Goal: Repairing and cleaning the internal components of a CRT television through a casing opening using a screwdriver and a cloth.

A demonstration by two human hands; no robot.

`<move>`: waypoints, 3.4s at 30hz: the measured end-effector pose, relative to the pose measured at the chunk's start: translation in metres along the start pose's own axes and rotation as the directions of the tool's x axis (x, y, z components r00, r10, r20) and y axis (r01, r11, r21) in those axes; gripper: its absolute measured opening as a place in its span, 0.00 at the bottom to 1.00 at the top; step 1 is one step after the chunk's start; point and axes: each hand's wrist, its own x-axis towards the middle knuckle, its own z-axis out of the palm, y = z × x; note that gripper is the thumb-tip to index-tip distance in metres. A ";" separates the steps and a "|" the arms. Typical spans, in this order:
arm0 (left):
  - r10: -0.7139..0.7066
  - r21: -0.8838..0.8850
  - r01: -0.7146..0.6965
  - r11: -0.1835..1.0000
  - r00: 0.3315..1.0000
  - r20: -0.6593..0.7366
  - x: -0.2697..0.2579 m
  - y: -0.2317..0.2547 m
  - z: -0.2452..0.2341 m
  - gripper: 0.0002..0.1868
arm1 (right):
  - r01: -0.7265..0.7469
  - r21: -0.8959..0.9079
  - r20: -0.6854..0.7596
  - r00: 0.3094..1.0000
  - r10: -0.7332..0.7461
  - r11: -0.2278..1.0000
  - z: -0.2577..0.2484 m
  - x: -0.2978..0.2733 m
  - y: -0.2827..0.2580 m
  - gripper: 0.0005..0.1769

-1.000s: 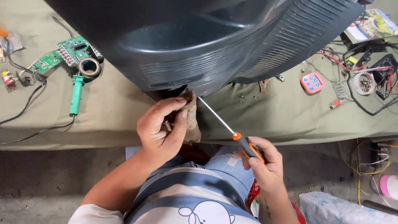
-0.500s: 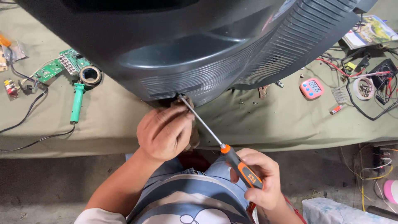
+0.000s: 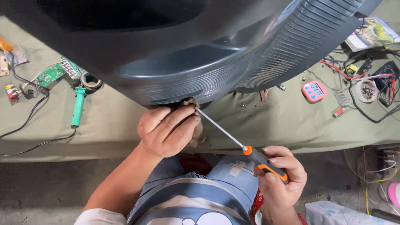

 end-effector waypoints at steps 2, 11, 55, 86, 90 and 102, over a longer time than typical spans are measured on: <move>-0.006 -0.002 0.006 1.000 1.000 0.007 -0.004 0.002 0.003 0.06 | 0.045 -0.089 -0.008 0.999 -0.045 0.995 0.004 0.002 -0.004 0.14; -0.055 0.034 0.054 0.998 0.998 0.020 -0.009 0.004 0.006 0.07 | 0.146 -0.404 0.055 0.989 -0.135 0.903 0.018 0.007 -0.022 0.09; -0.689 -0.509 0.612 0.605 0.723 0.049 -0.044 -0.013 0.012 0.35 | 0.429 -0.238 0.371 0.869 -0.327 0.871 0.131 0.082 0.002 0.11; -0.657 -0.506 0.578 0.640 0.753 0.029 -0.033 -0.015 0.018 0.34 | 0.207 0.396 0.026 0.971 -0.236 0.895 0.153 0.057 0.069 0.12; -0.658 -0.493 0.582 0.647 0.753 0.026 -0.040 -0.019 0.020 0.35 | 0.349 0.059 0.132 0.926 -0.354 0.935 0.153 0.076 0.030 0.13; -0.659 -0.483 0.593 0.644 0.751 0.043 -0.050 -0.019 0.017 0.34 | 0.013 0.584 0.040 0.998 -0.045 0.812 0.157 0.047 0.064 0.11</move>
